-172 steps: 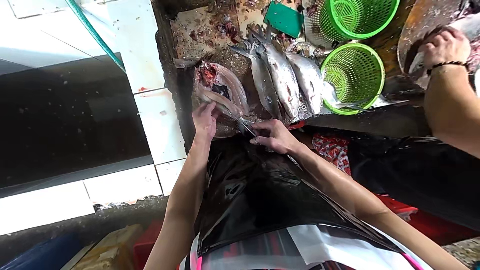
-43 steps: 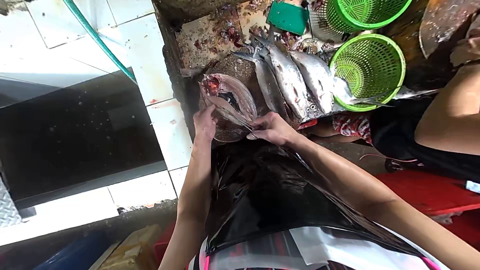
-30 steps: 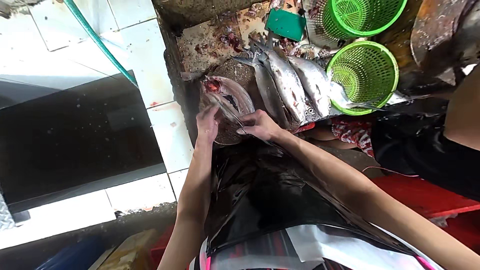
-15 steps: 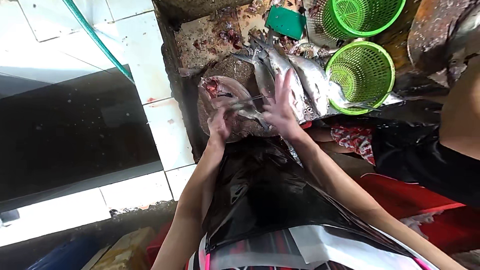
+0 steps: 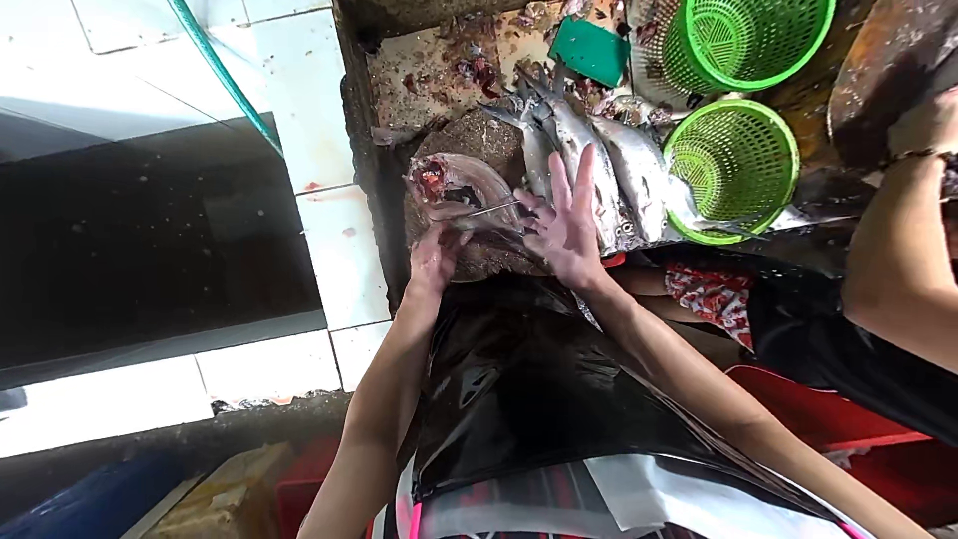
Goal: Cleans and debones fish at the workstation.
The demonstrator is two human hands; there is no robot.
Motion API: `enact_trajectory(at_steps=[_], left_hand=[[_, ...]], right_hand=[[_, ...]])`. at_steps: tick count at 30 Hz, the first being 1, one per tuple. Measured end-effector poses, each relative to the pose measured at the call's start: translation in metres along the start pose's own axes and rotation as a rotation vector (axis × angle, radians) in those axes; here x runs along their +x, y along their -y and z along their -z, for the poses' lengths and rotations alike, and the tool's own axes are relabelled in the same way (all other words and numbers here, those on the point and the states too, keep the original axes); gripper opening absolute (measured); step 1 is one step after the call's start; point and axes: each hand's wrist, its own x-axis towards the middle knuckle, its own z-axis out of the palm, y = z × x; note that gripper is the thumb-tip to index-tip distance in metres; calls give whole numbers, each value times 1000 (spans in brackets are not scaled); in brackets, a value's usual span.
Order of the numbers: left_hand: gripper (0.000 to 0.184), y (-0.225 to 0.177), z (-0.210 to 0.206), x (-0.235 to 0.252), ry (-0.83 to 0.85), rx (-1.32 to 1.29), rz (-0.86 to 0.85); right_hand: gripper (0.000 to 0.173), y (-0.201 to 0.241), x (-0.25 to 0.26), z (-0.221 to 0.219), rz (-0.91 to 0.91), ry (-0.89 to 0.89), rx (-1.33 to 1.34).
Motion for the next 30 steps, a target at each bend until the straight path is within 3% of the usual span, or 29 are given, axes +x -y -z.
enact_trajectory(at_steps=[3,4,6,8,10,14,17,22,30], left_hand=[[18,-2,3,-2,-17,118,-40],[23,-4,4,-1,-38,186,-47],[33,-7,11,-1,-79,324,-65],[48,-12,16,-1,-70,421,-104],[61,-20,20,-1,-26,544,-126],[36,-43,21,16,-74,735,-204],[21,-48,17,25,-141,649,-155],[18,-41,15,21,-136,391,-131],[13,-34,14,19,-84,256,-146]], right_hand=[[107,19,-2,-9,-3,188,-972],[103,21,-3,-12,-29,278,-1153],[83,17,-10,-12,-122,449,-1257],[50,12,-12,-7,-295,596,-1157],[34,10,-13,1,-424,655,-976],[36,10,-21,7,-431,425,-528],[33,4,-17,-5,-425,313,-257],[20,-7,-7,-20,-531,285,-298],[31,-31,11,-26,-522,286,-283]])
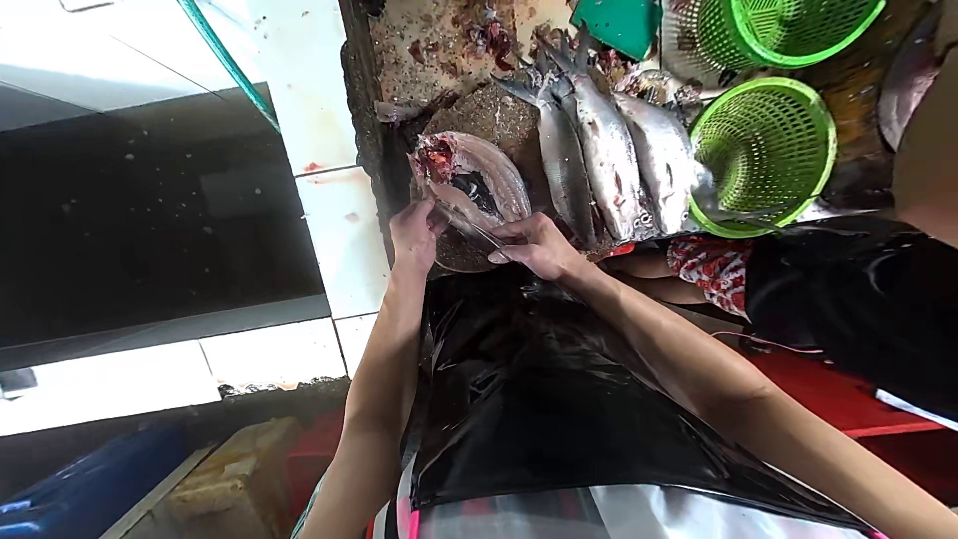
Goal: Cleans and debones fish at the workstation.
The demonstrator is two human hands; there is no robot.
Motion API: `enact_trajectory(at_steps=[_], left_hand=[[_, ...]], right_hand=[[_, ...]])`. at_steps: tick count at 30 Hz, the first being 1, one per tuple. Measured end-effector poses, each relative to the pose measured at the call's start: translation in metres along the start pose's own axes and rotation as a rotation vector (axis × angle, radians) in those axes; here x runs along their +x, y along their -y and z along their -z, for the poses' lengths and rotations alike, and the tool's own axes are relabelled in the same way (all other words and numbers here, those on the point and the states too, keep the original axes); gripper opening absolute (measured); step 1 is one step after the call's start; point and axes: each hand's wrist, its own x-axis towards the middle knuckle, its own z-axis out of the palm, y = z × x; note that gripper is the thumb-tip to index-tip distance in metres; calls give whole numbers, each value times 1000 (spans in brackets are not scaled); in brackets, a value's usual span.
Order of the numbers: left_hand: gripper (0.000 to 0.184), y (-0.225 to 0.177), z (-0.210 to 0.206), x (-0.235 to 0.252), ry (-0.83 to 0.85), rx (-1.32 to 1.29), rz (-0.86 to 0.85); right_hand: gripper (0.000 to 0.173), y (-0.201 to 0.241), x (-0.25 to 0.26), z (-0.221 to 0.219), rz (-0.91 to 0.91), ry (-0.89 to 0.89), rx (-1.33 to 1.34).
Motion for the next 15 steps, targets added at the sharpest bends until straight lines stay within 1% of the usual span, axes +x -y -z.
enact_trajectory(at_steps=[4,6,7,8,9,10,11,12,13,14,15], left_hand=[[13,2,0,1,25,-51,4],[11,2,3,3,81,-24,-15],[11,3,4,4,102,2,-26],[12,3,5,4,115,24,-32],[11,3,4,3,109,30,-33],[10,4,2,1,80,13,-26],[10,4,-2,-1,32,-30,-6],[14,5,-7,-3,-23,-102,39],[20,5,-13,-4,-80,-188,105],[24,6,-20,-6,-137,-266,175],[26,7,-27,-7,-192,-335,223]], right_hand=[[30,-2,15,-6,39,43,53],[33,3,20,-4,27,77,-105],[38,7,21,-3,14,89,-229],[46,10,19,0,10,98,-321],[59,14,15,6,12,120,-323],[75,18,9,14,16,145,-213],[90,22,2,22,23,161,-16],[97,24,-5,27,43,152,219],[100,24,-9,29,84,120,425],[105,25,-13,26,130,64,561],[114,26,-15,22,194,11,670]])
